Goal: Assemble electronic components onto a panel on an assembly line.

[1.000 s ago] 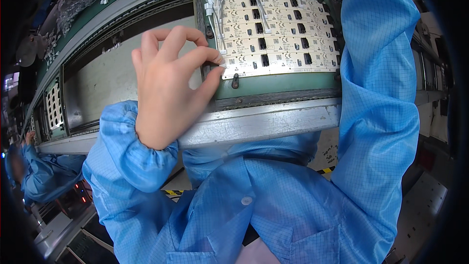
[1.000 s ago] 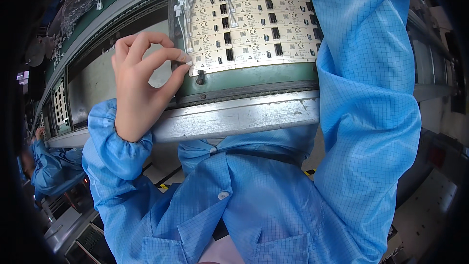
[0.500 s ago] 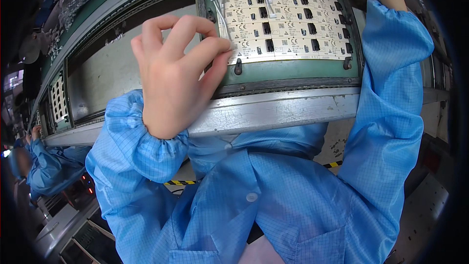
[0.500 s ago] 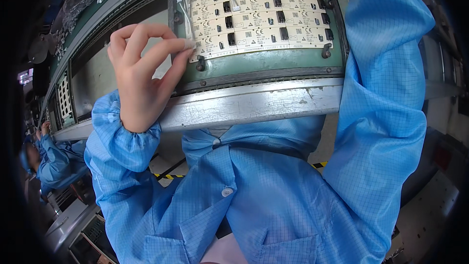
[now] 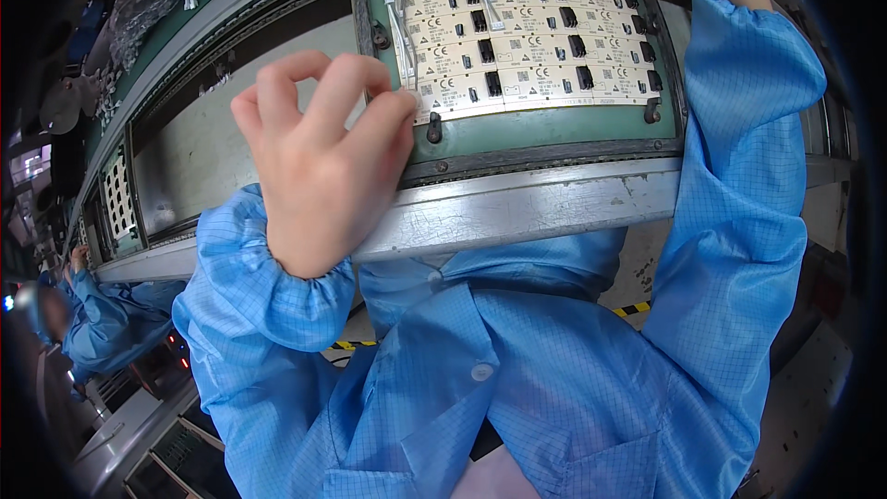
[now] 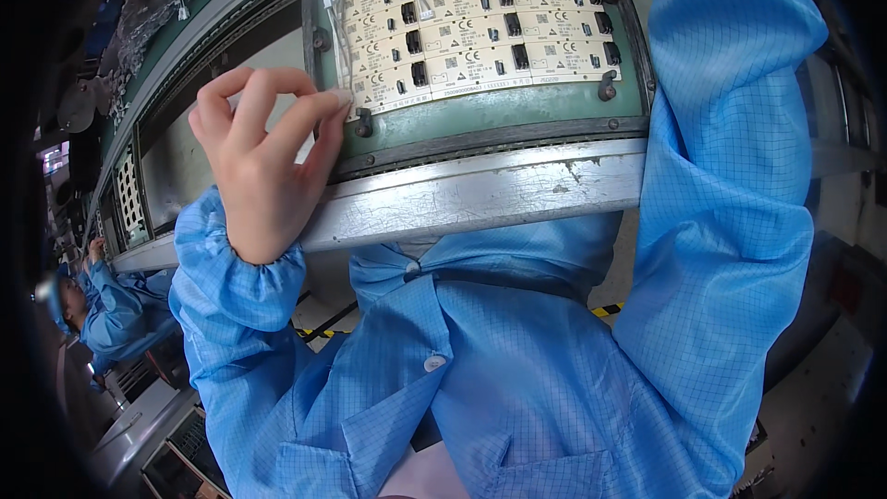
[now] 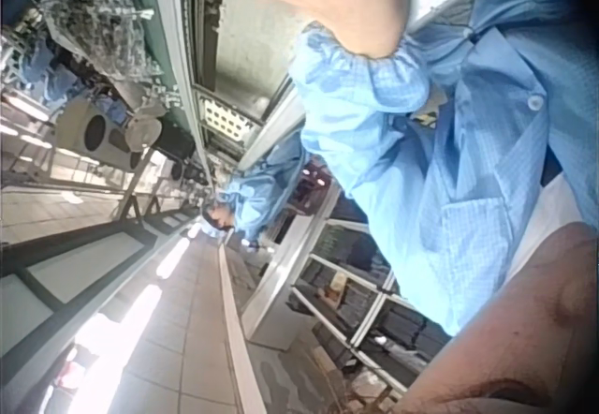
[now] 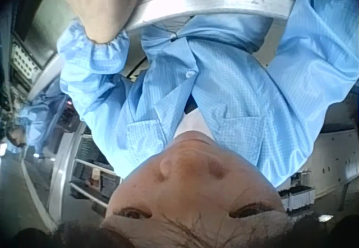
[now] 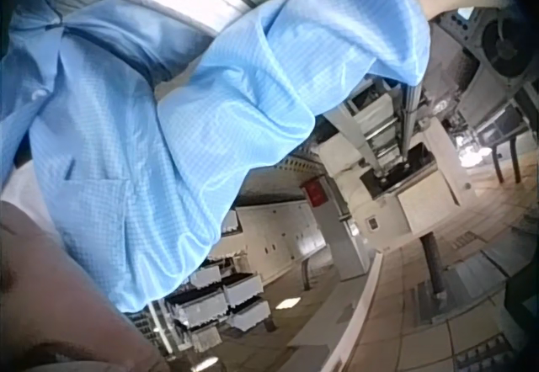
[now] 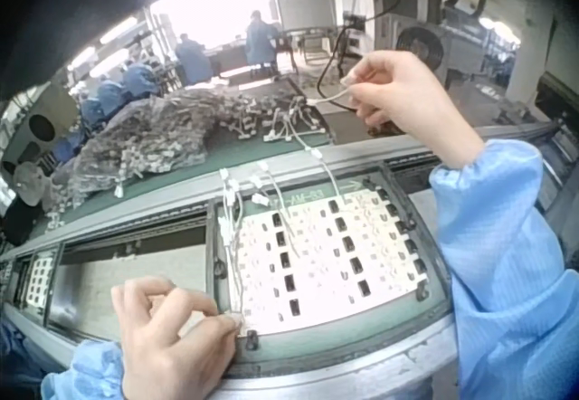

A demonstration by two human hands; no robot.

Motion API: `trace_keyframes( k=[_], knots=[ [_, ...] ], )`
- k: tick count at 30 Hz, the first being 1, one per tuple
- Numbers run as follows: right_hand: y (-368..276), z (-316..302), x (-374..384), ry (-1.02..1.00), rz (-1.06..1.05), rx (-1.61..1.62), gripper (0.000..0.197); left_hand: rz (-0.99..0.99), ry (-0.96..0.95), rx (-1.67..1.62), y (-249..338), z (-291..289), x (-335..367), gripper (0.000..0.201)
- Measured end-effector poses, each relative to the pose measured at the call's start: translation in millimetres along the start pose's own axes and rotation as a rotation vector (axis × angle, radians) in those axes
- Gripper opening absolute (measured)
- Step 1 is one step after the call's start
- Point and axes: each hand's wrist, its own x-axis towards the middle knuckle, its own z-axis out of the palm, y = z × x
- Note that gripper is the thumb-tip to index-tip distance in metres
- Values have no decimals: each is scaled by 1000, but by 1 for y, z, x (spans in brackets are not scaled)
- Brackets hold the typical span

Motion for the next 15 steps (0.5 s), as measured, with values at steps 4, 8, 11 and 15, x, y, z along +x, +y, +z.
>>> trace_keyframes(
  k=[4, 8, 11, 15],
  knots=[
    [-5, -4, -2, 4, 2, 13, 17, 69, -27, 57, 6, -3, 1, 20],
    [-19, -16, -32, 63, -26, 201, 14, 21, -146, -51, 14, -18, 10, 20],
    [-20, -12, -50, 102, -53, 171, 12, -31, -142, -46, 10, -18, 0, 18],
    [-8, -40, -73, 61, -69, 16, 19, -27, -251, -236, 2, -29, 17, 7]
  ],
)
